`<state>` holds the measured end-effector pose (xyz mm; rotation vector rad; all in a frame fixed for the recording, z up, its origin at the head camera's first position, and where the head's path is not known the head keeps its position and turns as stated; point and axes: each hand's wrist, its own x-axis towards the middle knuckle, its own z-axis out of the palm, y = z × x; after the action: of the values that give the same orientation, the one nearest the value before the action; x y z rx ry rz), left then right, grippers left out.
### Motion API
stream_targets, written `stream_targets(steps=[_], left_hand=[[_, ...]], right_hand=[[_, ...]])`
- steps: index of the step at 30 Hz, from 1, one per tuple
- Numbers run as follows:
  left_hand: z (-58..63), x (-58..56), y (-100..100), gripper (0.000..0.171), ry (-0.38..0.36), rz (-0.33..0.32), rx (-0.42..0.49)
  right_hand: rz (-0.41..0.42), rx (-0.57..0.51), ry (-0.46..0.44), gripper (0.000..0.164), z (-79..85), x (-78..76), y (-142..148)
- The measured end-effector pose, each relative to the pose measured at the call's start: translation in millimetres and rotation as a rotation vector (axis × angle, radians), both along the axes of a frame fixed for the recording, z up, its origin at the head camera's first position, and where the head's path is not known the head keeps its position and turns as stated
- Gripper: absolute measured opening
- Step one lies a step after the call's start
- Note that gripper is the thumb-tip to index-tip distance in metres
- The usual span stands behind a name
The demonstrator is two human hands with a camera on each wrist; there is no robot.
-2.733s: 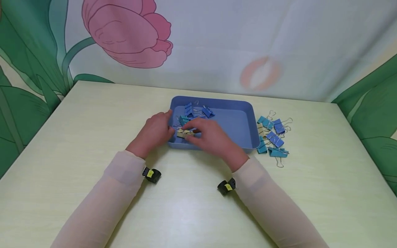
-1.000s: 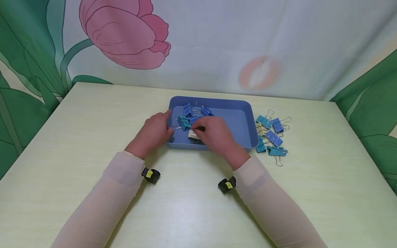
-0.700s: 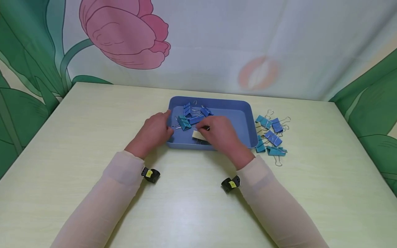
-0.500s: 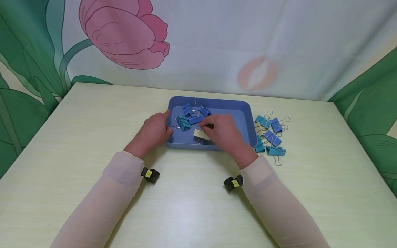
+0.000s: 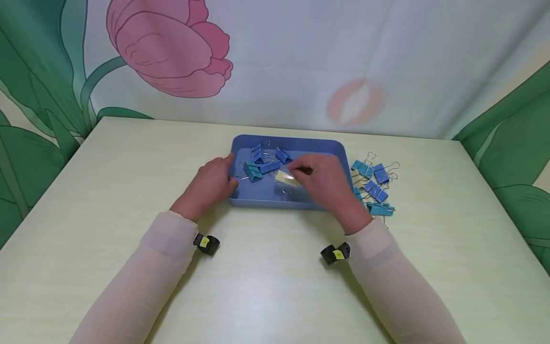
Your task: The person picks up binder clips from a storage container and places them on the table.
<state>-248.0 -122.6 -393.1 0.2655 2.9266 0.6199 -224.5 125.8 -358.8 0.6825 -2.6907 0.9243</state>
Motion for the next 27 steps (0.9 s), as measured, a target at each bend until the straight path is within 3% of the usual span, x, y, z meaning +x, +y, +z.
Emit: stream_targets(steps=[6,14,27], left_hand=[[0.2,0.7,1,0.063,-0.003,0.005,0.009],[2.3,2.5,1,0.064,-0.018,0.007,0.011],[-0.4,0.7,0,0.064,-0.014,0.008,0.015]], right_hand=[[-0.014,-0.034,0.113,0.012,1.8,2.4,17],[-0.073,-0.069,0.094,0.013,6.7,6.5,39],[-0.142,-0.057,0.166,0.012,22.7,15.3,77]])
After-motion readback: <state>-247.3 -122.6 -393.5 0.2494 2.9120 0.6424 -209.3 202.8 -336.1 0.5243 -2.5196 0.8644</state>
